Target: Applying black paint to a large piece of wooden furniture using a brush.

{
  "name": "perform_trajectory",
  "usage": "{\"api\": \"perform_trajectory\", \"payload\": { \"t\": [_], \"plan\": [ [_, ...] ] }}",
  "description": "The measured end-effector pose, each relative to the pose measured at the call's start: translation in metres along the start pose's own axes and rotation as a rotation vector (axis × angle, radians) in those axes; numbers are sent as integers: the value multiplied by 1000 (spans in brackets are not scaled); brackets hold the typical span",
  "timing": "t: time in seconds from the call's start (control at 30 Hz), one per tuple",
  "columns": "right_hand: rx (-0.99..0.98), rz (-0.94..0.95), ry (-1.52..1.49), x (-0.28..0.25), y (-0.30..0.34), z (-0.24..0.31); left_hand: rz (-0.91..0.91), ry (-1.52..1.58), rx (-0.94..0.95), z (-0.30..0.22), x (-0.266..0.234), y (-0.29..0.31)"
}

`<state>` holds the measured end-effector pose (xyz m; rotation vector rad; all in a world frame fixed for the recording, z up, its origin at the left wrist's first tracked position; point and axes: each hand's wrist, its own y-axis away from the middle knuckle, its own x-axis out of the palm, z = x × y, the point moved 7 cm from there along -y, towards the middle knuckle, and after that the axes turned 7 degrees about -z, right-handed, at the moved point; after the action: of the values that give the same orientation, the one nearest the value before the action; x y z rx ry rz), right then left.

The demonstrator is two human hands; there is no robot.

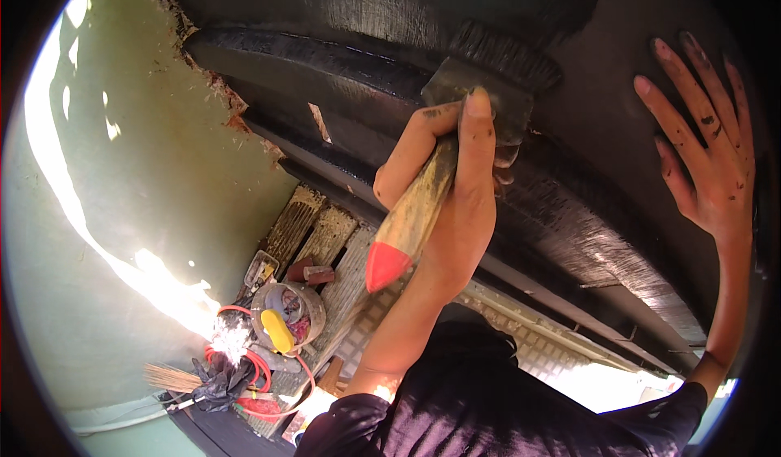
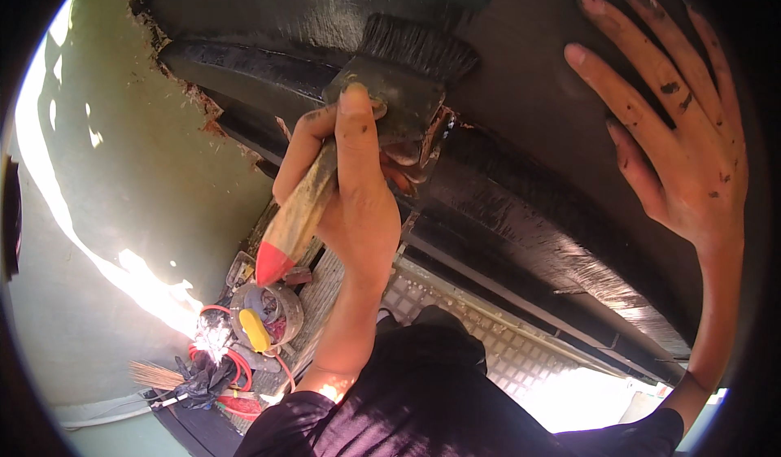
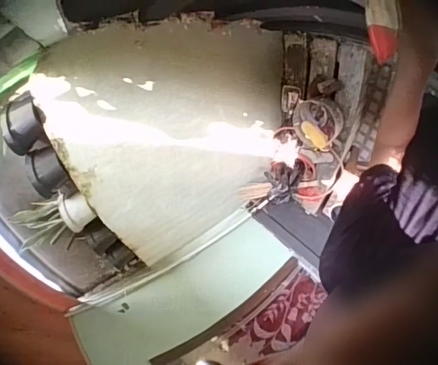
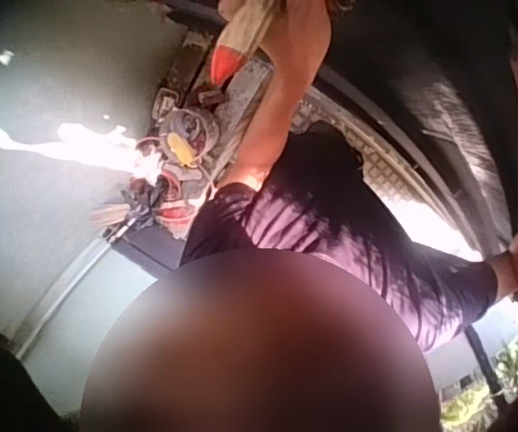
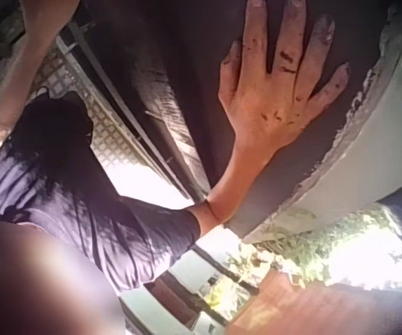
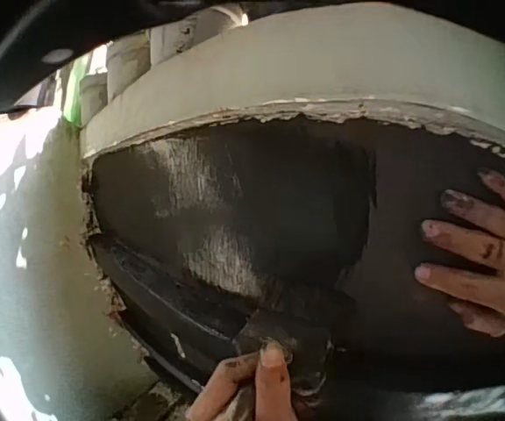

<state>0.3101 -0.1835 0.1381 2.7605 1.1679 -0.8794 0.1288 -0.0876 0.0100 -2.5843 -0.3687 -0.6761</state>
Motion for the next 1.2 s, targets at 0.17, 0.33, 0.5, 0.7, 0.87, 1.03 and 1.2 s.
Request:
{"api": "perform_trajectory", "payload": {
  "t": [0.17, 0.33, 0.5, 0.7, 0.87, 1.03, 1.2],
  "plan": [
    [56, 76, 17, 2, 1, -2, 30, -149, 37, 1, -7, 3],
    [68, -82, -18, -1, 3, 1, 0, -109, 208, -35, 0, 4],
    [99, -84, -95, -16, -6, 2, 22, -200, 116, -28, -9, 10],
    [68, -230, -265, -43, 13, 4, 109, -173, 108, -48, -32, 40],
    [306, -570, -626, -95, 36, 85, 196, -103, 659, -87, -83, 80],
    [649, -453, -981, -61, 66, 182, 832, -397, 263, 33, -96, 133],
    [1048, -20, -1144, -6, 111, 315, 1193, -523, 6, 111, -113, 208]
  ]
}}
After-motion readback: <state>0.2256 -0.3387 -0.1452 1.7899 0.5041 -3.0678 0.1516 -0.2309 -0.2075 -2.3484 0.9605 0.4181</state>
